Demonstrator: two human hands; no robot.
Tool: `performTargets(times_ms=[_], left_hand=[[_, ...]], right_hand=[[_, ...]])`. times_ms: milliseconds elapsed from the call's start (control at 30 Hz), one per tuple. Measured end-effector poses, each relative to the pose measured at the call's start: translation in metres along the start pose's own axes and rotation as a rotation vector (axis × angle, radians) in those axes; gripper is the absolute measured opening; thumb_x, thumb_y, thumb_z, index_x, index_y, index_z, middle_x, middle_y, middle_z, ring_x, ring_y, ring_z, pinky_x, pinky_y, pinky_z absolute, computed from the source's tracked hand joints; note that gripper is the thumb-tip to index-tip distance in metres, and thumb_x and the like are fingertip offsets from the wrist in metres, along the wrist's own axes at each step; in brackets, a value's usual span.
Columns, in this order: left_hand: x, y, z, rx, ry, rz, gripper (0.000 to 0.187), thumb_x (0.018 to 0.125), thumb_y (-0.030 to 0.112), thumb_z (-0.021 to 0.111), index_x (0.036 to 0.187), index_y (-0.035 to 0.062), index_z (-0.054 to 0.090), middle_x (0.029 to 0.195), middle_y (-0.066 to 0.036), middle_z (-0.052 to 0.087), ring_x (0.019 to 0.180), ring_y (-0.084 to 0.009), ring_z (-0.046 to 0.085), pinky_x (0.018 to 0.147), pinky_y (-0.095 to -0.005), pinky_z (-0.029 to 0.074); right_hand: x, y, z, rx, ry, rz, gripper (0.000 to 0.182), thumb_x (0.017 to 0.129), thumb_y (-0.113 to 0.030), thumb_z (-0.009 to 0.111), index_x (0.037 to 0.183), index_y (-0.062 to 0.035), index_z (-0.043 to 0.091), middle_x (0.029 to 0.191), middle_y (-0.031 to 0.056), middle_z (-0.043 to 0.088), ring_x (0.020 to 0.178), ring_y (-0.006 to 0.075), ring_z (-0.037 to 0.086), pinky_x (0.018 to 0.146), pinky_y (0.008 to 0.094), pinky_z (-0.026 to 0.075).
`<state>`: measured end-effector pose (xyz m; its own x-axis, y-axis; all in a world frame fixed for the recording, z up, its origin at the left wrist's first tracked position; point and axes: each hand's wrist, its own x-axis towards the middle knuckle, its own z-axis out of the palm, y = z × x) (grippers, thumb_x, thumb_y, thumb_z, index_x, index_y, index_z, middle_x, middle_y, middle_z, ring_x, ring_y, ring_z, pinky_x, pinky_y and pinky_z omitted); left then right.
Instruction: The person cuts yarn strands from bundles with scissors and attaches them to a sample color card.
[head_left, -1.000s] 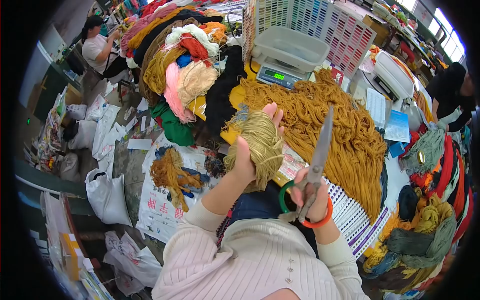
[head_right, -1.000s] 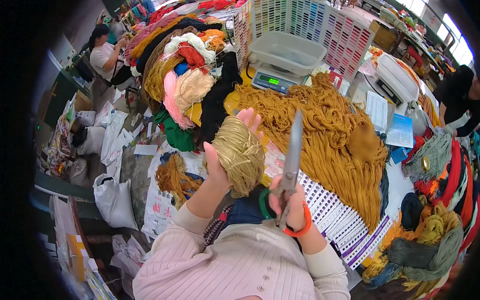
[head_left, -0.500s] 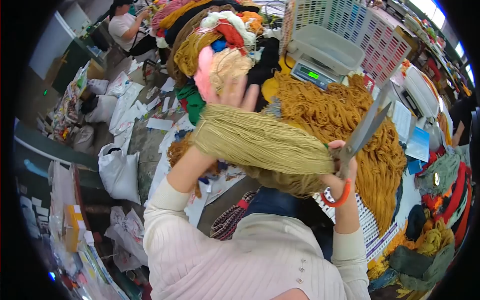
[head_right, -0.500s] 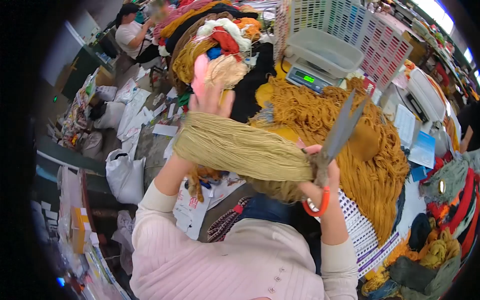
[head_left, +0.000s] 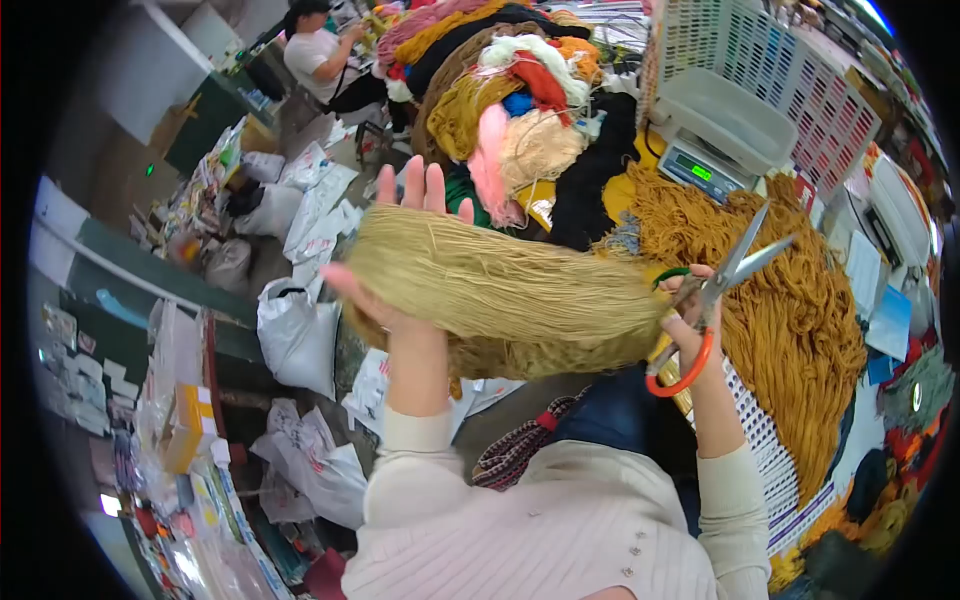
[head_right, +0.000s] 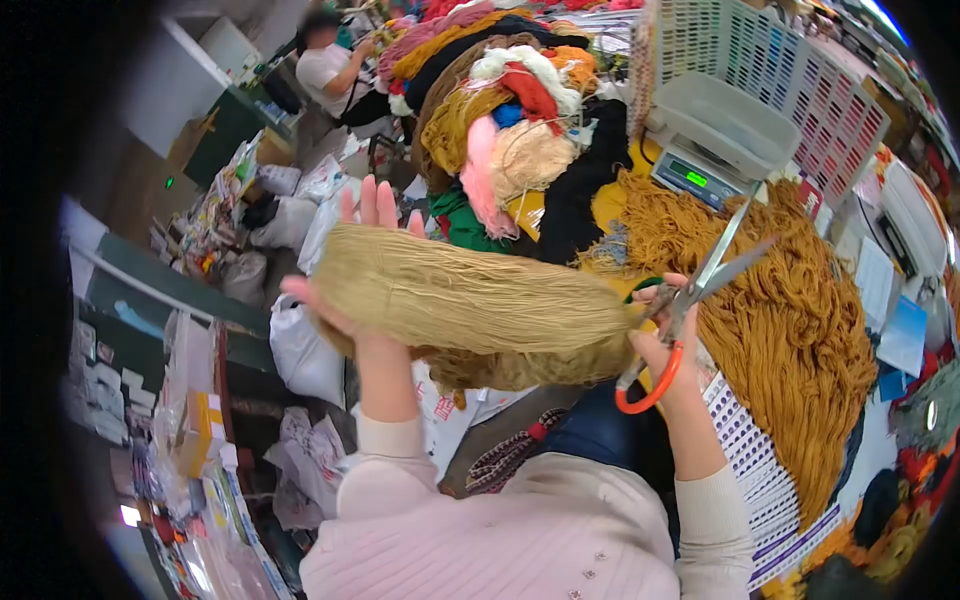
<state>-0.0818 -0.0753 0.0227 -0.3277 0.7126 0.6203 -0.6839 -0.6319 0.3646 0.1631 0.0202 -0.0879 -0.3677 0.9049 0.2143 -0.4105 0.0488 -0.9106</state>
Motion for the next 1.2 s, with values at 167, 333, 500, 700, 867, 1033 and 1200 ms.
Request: performTargets(times_ms=[167, 333, 500, 700, 867, 1033, 1200], left_hand=[[0.016, -0.073, -0.006, -0.184, 0.425, -0.077, 0.072, 0.075, 0.045, 0.052, 0.125, 0.0015, 0.025, 0.131, -0.012, 0.024, 0.121, -0.0223, 0.024, 0.1, -0.0397, 0.015], [0.026, -0.117, -0.001, 1.155, -0.402, -0.171, 0.061, 0.078, 0.036, 0.046, 0.124, 0.0009, 0.028, 0.13, -0.015, 0.025, 0.122, -0.0261, 0.019, 0.1, -0.0374, 0.012], [0.04, -0.122, -0.013, 2.141, -0.742, -0.042, 0.054, 0.08, 0.03, 0.044, 0.124, 0.0017, 0.03, 0.13, -0.019, 0.024, 0.123, -0.0305, 0.015, 0.099, -0.0387, 0.011], [0.017, -0.123, -0.001, 1.959, -0.629, -0.057, 0.052, 0.084, 0.028, 0.039, 0.124, -0.0035, 0.027, 0.131, -0.019, 0.022, 0.124, -0.0288, 0.012, 0.099, -0.0366, 0.008], [-0.022, -0.14, 0.005, 1.142, -0.289, -0.104, 0.039, 0.079, 0.029, 0.049, 0.106, 0.0008, 0.044, 0.127, -0.018, 0.029, 0.122, -0.0315, 0.017, 0.099, -0.0394, 0.015], [-0.055, -0.151, 0.004, 0.226, 0.08, -0.552, 0.023, 0.078, 0.033, 0.052, 0.089, 0.0133, 0.049, 0.121, -0.02, 0.036, 0.118, -0.0281, 0.029, 0.097, -0.0408, 0.023], [-0.091, -0.157, 0.029, 0.232, 0.218, -0.842, 0.048, 0.084, 0.037, 0.038, 0.108, -0.0042, 0.041, 0.108, -0.016, 0.046, 0.107, -0.0257, 0.04, 0.094, -0.0374, 0.028]], right_hand=[[-0.043, -0.015, -0.007, -0.028, 0.092, 0.138, 0.037, 0.077, -0.012, 0.049, 0.11, -0.0094, 0.033, 0.075, 0.0018, 0.041, 0.068, 0.0091, 0.042, 0.058, 0.0205, 0.036], [-0.088, -0.026, -0.005, 0.141, -0.115, 0.375, 0.028, 0.085, -0.027, 0.037, 0.105, -0.0079, 0.038, 0.07, 0.0011, 0.041, 0.063, 0.0081, 0.039, 0.058, 0.021, 0.036], [-0.106, -0.025, 0.005, 0.363, -0.304, 0.624, 0.045, 0.083, -0.043, 0.037, 0.109, -0.0067, 0.039, 0.088, 0.0067, 0.05, 0.082, 0.0132, 0.05, 0.074, 0.0269, 0.04], [-0.089, -0.015, 0.034, 0.549, -0.376, 0.904, 0.062, 0.076, -0.058, 0.039, 0.113, -0.0074, 0.036, 0.093, 0.0082, 0.051, 0.085, 0.0153, 0.052, 0.069, 0.0244, 0.041], [-0.069, -0.039, 0.027, 0.699, -0.195, 0.785, 0.044, 0.082, -0.049, 0.033, 0.1, -0.0093, 0.041, 0.069, 0.0019, 0.045, 0.061, 0.0091, 0.044, 0.056, 0.0236, 0.037], [-0.102, -0.031, 0.008, 0.294, -0.216, 0.599, 0.039, 0.082, -0.045, 0.039, 0.085, -0.0061, 0.044, 0.06, -0.0005, 0.04, 0.048, 0.0059, 0.037, 0.043, 0.0196, 0.033], [-0.115, -0.015, 0.008, 0.029, -0.068, 0.357, 0.04, 0.082, -0.039, 0.044, 0.088, 0.0004, 0.044, 0.057, 0.0023, 0.042, 0.054, 0.0103, 0.036, 0.05, 0.0238, 0.035]])
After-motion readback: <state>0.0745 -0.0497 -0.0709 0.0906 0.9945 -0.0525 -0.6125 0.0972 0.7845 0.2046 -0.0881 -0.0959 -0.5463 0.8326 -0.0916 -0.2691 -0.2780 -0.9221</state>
